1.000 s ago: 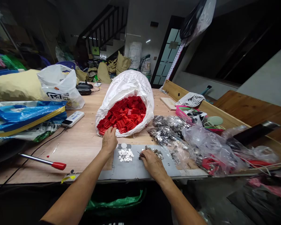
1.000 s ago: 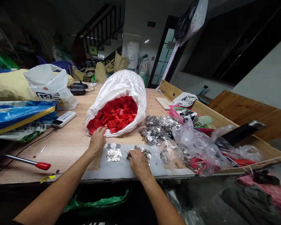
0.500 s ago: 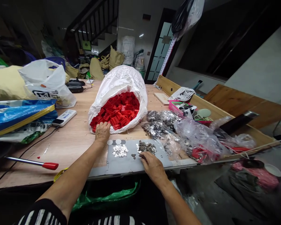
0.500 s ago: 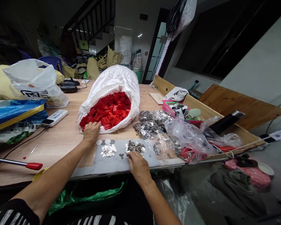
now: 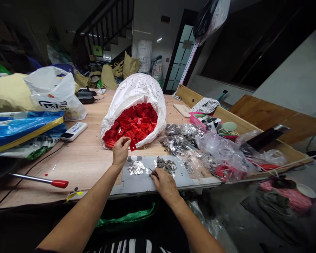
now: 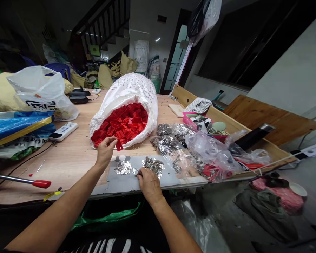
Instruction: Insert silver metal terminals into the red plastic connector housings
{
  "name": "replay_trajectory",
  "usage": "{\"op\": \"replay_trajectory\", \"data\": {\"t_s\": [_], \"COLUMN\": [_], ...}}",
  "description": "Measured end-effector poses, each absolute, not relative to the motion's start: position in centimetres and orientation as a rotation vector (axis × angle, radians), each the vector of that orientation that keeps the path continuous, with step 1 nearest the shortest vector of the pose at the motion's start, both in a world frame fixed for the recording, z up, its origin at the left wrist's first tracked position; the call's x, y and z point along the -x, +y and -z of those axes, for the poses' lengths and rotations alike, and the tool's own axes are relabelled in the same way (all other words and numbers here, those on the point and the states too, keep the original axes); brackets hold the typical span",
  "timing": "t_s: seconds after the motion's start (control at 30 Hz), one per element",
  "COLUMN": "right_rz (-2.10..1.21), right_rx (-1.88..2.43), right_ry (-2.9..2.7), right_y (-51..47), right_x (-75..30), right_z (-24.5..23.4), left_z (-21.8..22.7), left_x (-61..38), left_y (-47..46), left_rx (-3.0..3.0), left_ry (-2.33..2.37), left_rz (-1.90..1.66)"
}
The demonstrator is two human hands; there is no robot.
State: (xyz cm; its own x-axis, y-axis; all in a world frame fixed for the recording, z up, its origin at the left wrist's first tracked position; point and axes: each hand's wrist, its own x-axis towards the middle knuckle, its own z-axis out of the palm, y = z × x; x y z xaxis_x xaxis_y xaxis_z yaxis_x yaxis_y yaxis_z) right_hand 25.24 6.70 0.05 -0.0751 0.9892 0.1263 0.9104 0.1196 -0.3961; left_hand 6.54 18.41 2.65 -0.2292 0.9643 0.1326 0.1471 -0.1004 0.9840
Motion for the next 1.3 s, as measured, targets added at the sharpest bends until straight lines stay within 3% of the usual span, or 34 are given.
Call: {"op": "replay_trajectory", "data": {"t_s": [0.43, 0.67, 0.77, 1.03, 1.3], "right_rz": [-0.376, -0.328, -0.366, -0.847, -0.912], "right_rx": [1.804, 1.799, 1.728, 1.412, 1.304], "right_ry": [-2.014, -2.038, -1.976, -1.744, -1.758], "right_y": [5.8, 6.1, 6.0, 4.2, 2.6], "right_x": [-26.7, -26.3, -26.2, -24.1, -21.5], "right_z": [-0.3, -0.1, -0.4, -2.4, -4.0], "left_z": [-1.7, -1.6, -1.8, -2.1, -2.4], "left_x": [-2.8, -2.5, -2.7, -3.4, -3.4], "left_y": [7.4, 4.6, 3.9, 3.2, 2.7], "left_rx": [-0.269, -0.065, -0.029, -0.313, -0.497], "left_ry": [0.945, 0.874, 0.837, 0.912, 0.861], "left_rz": [-1.072, -1.037, -1.024, -1.008, -1.017]}}
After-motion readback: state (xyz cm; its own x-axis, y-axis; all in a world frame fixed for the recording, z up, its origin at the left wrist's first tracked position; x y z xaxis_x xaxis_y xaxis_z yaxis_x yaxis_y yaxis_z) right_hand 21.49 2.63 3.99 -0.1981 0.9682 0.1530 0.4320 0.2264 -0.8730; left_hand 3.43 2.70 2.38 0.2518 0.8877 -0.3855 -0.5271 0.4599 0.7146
